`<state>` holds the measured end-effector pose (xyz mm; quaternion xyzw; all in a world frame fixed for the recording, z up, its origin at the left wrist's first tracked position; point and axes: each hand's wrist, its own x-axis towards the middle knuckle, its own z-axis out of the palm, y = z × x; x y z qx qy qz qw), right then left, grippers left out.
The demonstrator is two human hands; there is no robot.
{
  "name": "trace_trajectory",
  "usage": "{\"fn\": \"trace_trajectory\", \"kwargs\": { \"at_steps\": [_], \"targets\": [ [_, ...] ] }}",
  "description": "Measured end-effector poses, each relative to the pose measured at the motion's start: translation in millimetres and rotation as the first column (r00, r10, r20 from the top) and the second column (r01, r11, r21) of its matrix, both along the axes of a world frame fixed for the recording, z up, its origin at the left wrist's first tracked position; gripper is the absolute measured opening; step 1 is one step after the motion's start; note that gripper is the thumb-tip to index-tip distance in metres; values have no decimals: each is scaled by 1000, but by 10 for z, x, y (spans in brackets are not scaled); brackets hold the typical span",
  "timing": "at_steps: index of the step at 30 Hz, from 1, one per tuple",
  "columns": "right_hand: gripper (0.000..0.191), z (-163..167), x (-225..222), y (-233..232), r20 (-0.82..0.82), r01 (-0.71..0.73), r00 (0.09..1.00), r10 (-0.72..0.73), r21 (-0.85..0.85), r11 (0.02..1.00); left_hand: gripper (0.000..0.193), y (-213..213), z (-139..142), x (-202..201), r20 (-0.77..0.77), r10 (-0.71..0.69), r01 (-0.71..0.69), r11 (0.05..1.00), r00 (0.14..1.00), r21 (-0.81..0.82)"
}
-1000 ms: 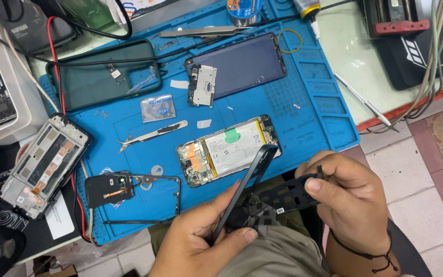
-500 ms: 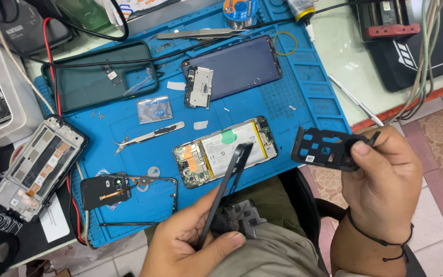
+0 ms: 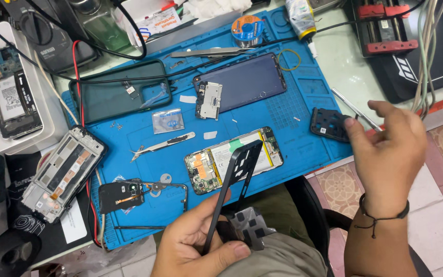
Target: The person works at a repair bench reassembling a smartphone. They peel protective film and adhesive pieces, fit a small component into the phone's midframe, press parts into place, and handle the frame, battery and camera module while aligning internal parts by hand.
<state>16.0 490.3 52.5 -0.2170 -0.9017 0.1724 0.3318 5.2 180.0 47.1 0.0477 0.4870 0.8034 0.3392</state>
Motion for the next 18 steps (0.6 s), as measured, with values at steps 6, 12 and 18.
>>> {"fn": "trace_trajectory", "kwargs": {
  "at_steps": [6,12,18],
  "targets": [
    [32,153,266,-440,-186,-437,898,399,-267,859,81,33,-26,5,4,-29,29,998,1000,-48],
    [44,108,253,-711,-319,-856,512,798,-112,504,83,58,0,19,75,-73,75,997,994,-25],
    [41,79,331,-635,-207,-831,556,805,-133,540,85,44,-21,7,-60,-37,35,999,998,-35]
  ]
}}
